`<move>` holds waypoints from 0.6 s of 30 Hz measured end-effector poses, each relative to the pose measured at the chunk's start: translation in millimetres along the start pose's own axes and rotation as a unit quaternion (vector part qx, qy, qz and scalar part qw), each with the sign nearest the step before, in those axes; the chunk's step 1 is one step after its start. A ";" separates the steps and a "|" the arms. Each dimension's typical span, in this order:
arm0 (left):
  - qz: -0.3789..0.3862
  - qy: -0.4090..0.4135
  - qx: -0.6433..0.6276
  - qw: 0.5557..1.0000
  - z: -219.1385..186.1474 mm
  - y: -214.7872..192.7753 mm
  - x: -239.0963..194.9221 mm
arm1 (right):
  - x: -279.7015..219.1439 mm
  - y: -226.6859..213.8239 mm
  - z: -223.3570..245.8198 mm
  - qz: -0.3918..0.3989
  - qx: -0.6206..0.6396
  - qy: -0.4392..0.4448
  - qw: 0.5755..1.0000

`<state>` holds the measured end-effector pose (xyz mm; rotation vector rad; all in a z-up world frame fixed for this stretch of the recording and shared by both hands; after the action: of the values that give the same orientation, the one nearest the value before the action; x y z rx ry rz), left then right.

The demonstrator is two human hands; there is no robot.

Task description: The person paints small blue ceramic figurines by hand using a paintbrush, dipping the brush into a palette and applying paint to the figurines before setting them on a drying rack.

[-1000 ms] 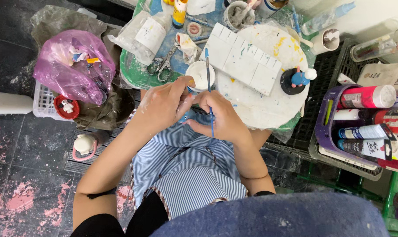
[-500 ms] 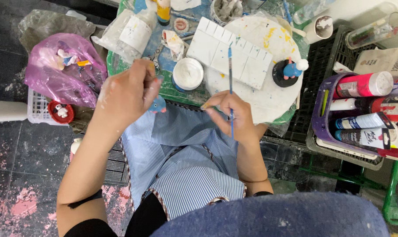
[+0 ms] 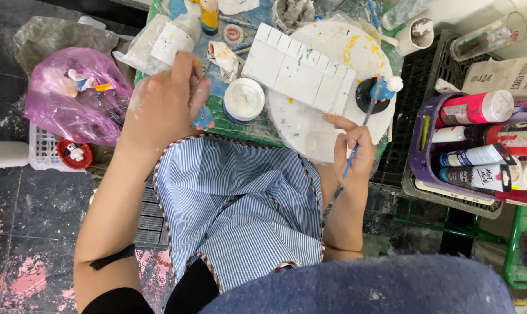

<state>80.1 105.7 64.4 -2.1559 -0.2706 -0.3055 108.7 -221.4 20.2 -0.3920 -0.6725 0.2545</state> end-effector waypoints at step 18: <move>-0.095 0.202 0.147 0.964 -77.7 123.8 112.1 | -39.3 -43.9 -30.5 -0.094 0.045 -0.019 0.994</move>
<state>214.8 -18.9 47.5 -1.7309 -0.2675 -0.7562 103.2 -282.7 -4.4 -0.2365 -0.7269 0.1131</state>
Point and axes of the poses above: each hand's wrist, its own x-axis towards the middle knuckle, its own y-axis out of the palm, z = x × y, the point moved 9 cm from there along x, towards the middle knuckle, and after that the axes turned 8 degrees about -y, right-handed, at the moved point
